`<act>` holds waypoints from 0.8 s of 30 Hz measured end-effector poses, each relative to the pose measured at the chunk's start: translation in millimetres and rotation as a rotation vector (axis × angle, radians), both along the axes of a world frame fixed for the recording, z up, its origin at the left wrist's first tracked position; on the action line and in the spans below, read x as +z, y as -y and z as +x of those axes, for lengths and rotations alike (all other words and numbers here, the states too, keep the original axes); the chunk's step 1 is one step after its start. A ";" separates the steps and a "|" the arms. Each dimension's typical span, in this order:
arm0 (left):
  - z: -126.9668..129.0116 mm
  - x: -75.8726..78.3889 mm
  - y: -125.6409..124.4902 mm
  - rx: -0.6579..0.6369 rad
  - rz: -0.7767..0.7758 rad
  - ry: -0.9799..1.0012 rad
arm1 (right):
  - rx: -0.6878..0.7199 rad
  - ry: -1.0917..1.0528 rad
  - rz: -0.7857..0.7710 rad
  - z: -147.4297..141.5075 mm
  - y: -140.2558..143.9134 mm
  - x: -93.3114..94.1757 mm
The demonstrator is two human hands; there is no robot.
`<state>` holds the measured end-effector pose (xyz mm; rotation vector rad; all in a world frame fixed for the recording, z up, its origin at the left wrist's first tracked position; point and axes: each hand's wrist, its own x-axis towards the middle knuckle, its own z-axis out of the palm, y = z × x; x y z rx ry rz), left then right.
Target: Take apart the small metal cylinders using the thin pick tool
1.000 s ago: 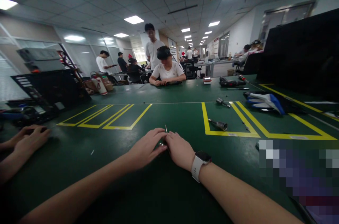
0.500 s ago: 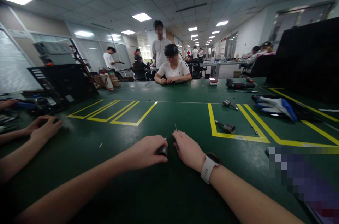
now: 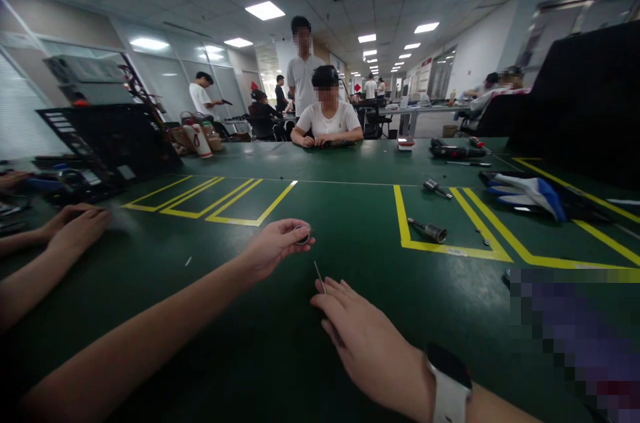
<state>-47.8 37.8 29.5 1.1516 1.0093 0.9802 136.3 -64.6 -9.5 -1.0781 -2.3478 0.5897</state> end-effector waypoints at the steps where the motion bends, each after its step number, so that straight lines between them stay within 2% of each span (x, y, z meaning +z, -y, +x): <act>1: 2.2 -1.5 2.4 -0.003 -0.009 0.021 | -0.023 -0.069 0.006 2.6 2.2 6.2; 3: 5.5 -3.3 7.0 -0.003 -0.027 0.051 | -0.131 -0.257 -0.003 10.7 0.5 16.8; 5: 7.5 -3.3 11.1 0.007 -0.049 0.067 | -0.294 -0.473 -0.091 21.4 -6.4 21.6; 8: 9.1 -1.8 15.6 0.016 -0.099 0.092 | -0.479 -0.729 -0.315 35.4 -17.1 17.5; 10: 9.6 -1.2 17.8 0.011 -0.142 0.113 | -0.530 -0.808 -0.417 39.6 -20.8 12.4; 15: 11.0 -2.6 23.4 -0.019 -0.209 0.112 | -0.479 -0.844 -0.514 34.9 -19.5 10.5; 24: 15.9 4.6 31.7 -0.014 -0.225 0.089 | -0.429 -0.676 -0.496 33.8 -20.2 7.3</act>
